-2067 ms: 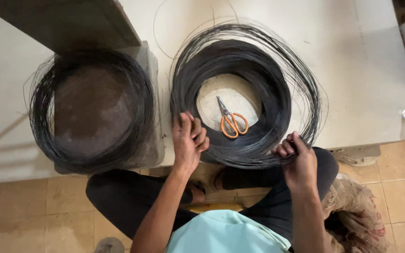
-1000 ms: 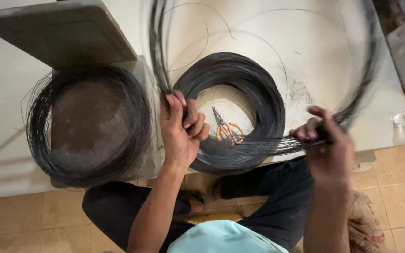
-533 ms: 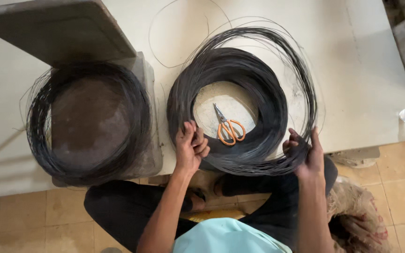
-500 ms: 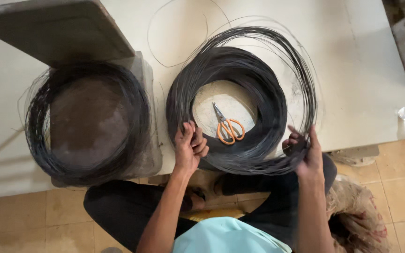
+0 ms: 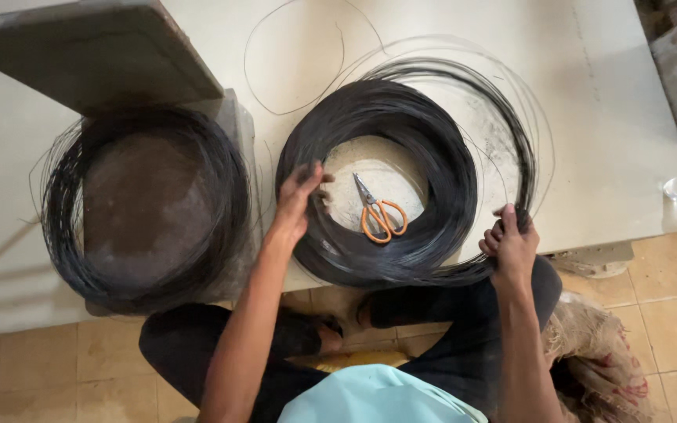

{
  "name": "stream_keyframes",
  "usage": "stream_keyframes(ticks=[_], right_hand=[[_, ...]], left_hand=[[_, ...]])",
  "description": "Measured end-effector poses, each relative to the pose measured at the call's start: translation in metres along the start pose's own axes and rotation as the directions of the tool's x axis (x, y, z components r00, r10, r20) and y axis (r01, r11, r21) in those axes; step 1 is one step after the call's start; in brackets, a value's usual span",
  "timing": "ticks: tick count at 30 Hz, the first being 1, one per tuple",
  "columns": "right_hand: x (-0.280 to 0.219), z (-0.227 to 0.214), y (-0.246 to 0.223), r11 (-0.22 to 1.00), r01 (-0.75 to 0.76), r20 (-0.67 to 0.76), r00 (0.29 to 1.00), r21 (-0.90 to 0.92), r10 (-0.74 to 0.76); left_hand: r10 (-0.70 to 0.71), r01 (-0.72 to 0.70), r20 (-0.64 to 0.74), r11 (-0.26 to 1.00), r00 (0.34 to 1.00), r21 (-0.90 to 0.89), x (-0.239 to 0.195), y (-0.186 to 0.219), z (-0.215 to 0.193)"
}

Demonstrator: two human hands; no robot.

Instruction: The person sits on the floor and uses orange-handled shears to cut a length of black wire from a large coil. They then transfer the cut wire to a second coil and continue to organize the wire by hand.

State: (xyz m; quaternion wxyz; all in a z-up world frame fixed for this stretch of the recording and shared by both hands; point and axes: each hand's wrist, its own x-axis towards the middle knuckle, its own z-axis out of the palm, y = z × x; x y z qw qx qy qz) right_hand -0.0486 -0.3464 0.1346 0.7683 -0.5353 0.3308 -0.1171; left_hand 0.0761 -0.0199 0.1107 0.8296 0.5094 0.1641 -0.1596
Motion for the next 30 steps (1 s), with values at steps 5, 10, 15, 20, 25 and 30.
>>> stream_keyframes(ticks=[5,10,15,20,25,30], right_hand=[[-0.013,0.014,-0.017,0.995,0.097,0.087,0.991,0.012,-0.097],[-0.004,0.005,-0.037,0.989,0.138,0.171,0.974,0.059,-0.146],[0.001,-0.004,-0.070,0.969,0.234,0.185,0.952,0.079,-0.245],[0.026,-0.048,-0.074,0.939,0.287,0.213,0.922,0.190,-0.324],[0.038,-0.037,-0.061,0.943,0.215,0.130,0.959,0.254,-0.253],[0.057,0.019,-0.061,0.971,0.068,0.142,0.985,0.231,-0.102]], left_hand=[[0.051,-0.048,-0.018,0.993,0.999,0.110,0.027,-0.014,-0.006],[0.002,-0.002,-0.010,1.000,1.000,0.000,0.030,-0.021,-0.005],[-0.212,0.215,0.038,0.974,0.976,-0.075,0.031,-0.016,0.024],[-0.147,0.207,0.274,0.956,0.951,-0.208,0.058,-0.040,0.049],[-0.078,0.163,0.326,0.957,0.942,-0.241,0.022,0.012,0.059],[0.030,-0.030,0.031,0.999,0.999,-0.011,0.036,0.049,0.045]])
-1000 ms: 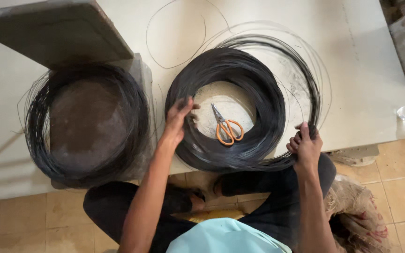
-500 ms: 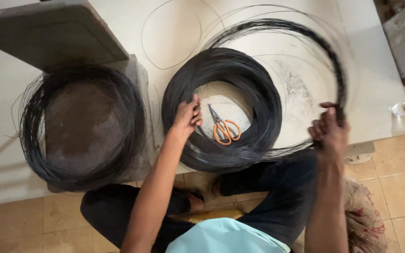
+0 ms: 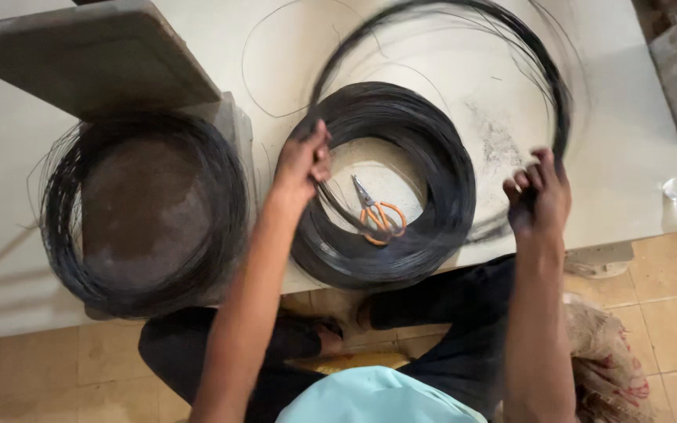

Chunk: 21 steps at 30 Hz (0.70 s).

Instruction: The person sits on the floor and uses orange-handled shears to cut a length of black wire from a large coil. They then transfer the cut wire to a second coil and continue to organize the wire by hand.

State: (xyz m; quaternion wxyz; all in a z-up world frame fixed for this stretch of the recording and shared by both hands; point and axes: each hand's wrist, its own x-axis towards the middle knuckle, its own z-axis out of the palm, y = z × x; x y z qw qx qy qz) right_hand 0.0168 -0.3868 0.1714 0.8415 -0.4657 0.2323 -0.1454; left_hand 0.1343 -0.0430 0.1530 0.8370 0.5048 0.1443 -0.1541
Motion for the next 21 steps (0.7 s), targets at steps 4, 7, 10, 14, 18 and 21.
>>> stream_keyframes(ticks=[4,7,10,14,18,21], right_hand=[[0.050,0.029,-0.008,0.981,-0.179,0.159,0.973,0.072,0.166],[0.101,0.029,0.008,0.910,-0.372,0.226,0.917,0.184,0.329],[0.134,0.027,0.030,0.795,-0.486,0.266,0.872,0.363,0.411],[0.161,0.017,0.052,0.748,-0.481,0.210,0.875,0.457,0.435],[0.179,0.018,0.042,0.663,-0.442,0.195,0.889,0.604,0.415],[0.121,0.062,0.001,0.783,-0.415,0.138,0.907,0.464,0.398]], left_hand=[[0.052,-0.035,-0.124,0.990,0.991,0.134,0.045,0.017,-0.014],[0.037,-0.017,-0.136,0.989,0.990,0.148,0.068,0.017,-0.026],[0.119,0.069,-0.270,0.800,0.955,0.596,0.033,0.030,-0.014],[0.489,-0.630,0.466,0.249,0.738,0.736,-0.007,0.007,0.027],[0.134,-0.782,0.811,-0.216,0.570,0.585,-0.036,-0.013,0.077],[-0.115,-0.666,0.657,-0.079,0.745,0.742,-0.015,-0.014,0.077]])
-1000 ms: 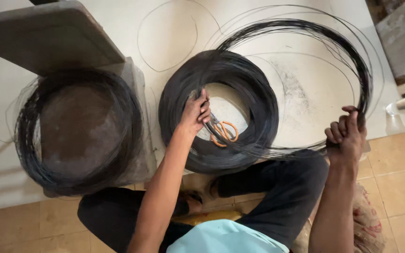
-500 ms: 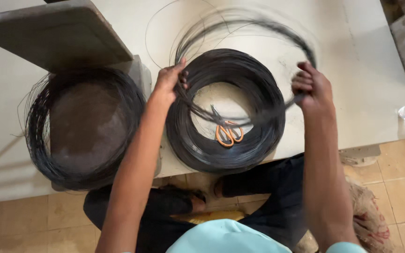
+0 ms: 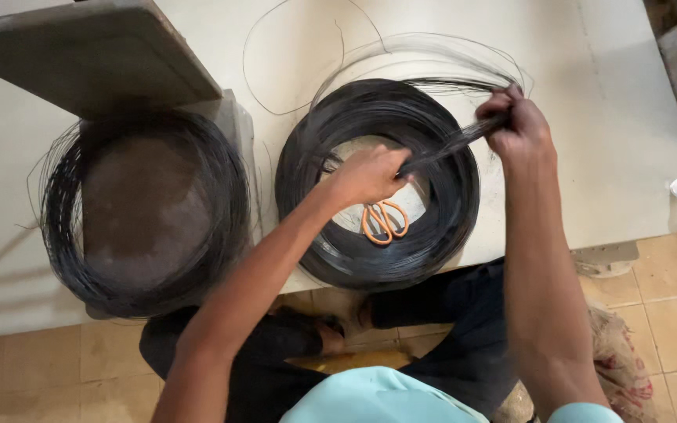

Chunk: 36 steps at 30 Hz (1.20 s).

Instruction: The person sits on the floor and uses orange-handled shears to cut a length of black wire from a large coil. They then transfer the cut wire to a second coil and continue to organize the wire by hand.

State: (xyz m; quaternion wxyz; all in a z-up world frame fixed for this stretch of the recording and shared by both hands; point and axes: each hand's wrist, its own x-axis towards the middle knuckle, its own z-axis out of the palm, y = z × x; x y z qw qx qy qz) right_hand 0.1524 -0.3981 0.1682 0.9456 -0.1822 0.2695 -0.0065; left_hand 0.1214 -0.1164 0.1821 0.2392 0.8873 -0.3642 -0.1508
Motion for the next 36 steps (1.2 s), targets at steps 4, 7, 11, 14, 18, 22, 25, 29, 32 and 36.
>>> stream_keyframes(ticks=[4,7,11,14,18,22,25,29,32,36], right_hand=[[-0.050,-0.040,0.062,0.764,0.058,-0.076,0.987,-0.643,-0.139],[-0.033,-0.127,0.156,0.245,0.137,0.098,0.982,-0.960,-0.164],[-0.034,-0.154,0.240,-0.660,0.203,0.338,0.937,-0.723,-0.083],[-0.034,-0.156,0.240,-0.692,0.147,0.247,0.968,-0.707,-0.047],[-0.010,-0.172,0.230,-0.659,0.052,0.021,0.998,-0.751,0.054],[-0.032,-0.125,0.208,-0.594,-0.002,-0.039,0.998,-0.805,0.050],[-0.031,-0.140,0.193,-0.645,-0.063,-0.124,0.991,-0.761,0.048],[-0.075,-0.109,0.172,-0.448,-0.055,-0.049,0.998,-0.892,-0.027],[-0.116,-0.079,0.165,-0.291,-0.103,-0.090,0.994,-0.951,-0.057],[-0.153,-0.063,0.163,-0.255,-0.147,-0.104,0.979,-0.956,-0.173]], left_hand=[[0.074,-0.075,-0.106,0.997,0.992,-0.011,-0.008,0.003,-0.033],[0.099,-0.098,-0.095,0.995,0.991,0.019,0.004,-0.001,-0.051],[0.111,-0.109,-0.020,0.991,0.994,0.080,0.004,0.017,-0.092],[0.164,-0.152,-0.044,0.968,0.986,0.201,0.008,0.011,-0.088],[0.352,-0.258,-0.138,0.856,0.926,0.449,0.005,0.006,-0.080],[0.401,-0.242,-0.149,0.765,0.904,0.597,-0.002,0.009,-0.089],[0.532,-0.202,-0.290,0.684,0.796,0.702,-0.003,0.018,-0.104],[0.618,-0.087,-0.373,0.584,0.692,0.807,-0.008,0.021,-0.110],[0.665,-0.070,-0.378,0.543,0.645,0.837,-0.014,0.026,-0.114],[0.694,-0.087,-0.382,0.538,0.610,0.839,-0.018,0.028,-0.118]])
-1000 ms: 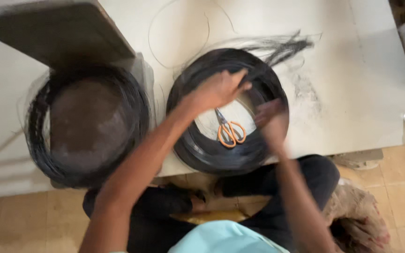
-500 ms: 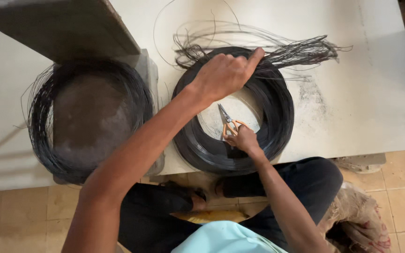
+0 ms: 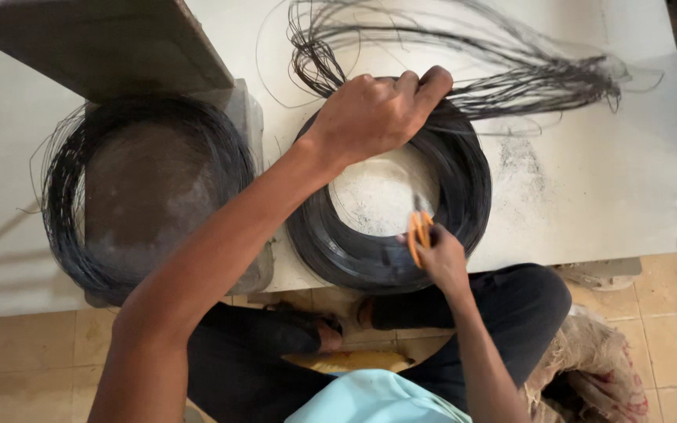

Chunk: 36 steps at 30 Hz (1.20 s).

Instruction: The person sits on the floor and uses orange-handled shears to cut a length of black wire from a large coil. They then transfer the cut wire to a second coil and continue to organize the wire by hand.

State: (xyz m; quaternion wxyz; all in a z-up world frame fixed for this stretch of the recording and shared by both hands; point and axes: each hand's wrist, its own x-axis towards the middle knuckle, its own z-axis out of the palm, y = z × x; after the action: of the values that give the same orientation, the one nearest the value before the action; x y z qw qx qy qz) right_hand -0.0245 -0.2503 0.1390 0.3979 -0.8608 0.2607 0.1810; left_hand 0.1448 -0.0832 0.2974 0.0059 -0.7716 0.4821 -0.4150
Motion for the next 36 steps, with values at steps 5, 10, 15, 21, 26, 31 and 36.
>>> stream_keyframes(ticks=[5,10,15,21,26,31,36], right_hand=[[-0.014,-0.003,0.058,0.981,0.145,-0.540,0.840,0.132,-0.052],[0.040,0.020,0.122,0.994,-0.059,-0.565,0.819,0.093,0.102],[0.052,0.018,0.142,0.989,0.112,-0.648,0.748,-0.094,-0.146],[0.048,-0.005,0.145,0.987,0.041,-0.468,0.877,-0.156,-0.111],[0.012,-0.032,0.122,0.990,-0.094,-0.394,0.918,-0.102,0.046],[0.001,-0.036,0.124,0.986,-0.061,-0.347,0.938,-0.153,0.004],[-0.033,-0.054,0.064,0.598,0.244,-0.232,0.968,0.763,-0.099]], left_hand=[[0.014,-0.013,-0.025,1.000,1.000,0.015,-0.005,0.001,-0.001],[0.004,-0.005,-0.024,0.999,1.000,-0.039,-0.006,0.004,-0.002],[-0.035,0.042,-0.078,0.994,0.996,0.098,-0.012,0.008,-0.002],[-0.047,0.063,-0.128,0.990,0.991,0.129,-0.017,0.013,0.005],[-0.077,0.078,-0.015,0.997,0.997,0.021,-0.030,0.019,0.020],[-0.063,0.065,-0.034,0.996,0.997,0.066,-0.032,0.022,0.028],[-0.053,0.057,-0.050,0.993,0.997,0.098,-0.037,0.025,0.029]])
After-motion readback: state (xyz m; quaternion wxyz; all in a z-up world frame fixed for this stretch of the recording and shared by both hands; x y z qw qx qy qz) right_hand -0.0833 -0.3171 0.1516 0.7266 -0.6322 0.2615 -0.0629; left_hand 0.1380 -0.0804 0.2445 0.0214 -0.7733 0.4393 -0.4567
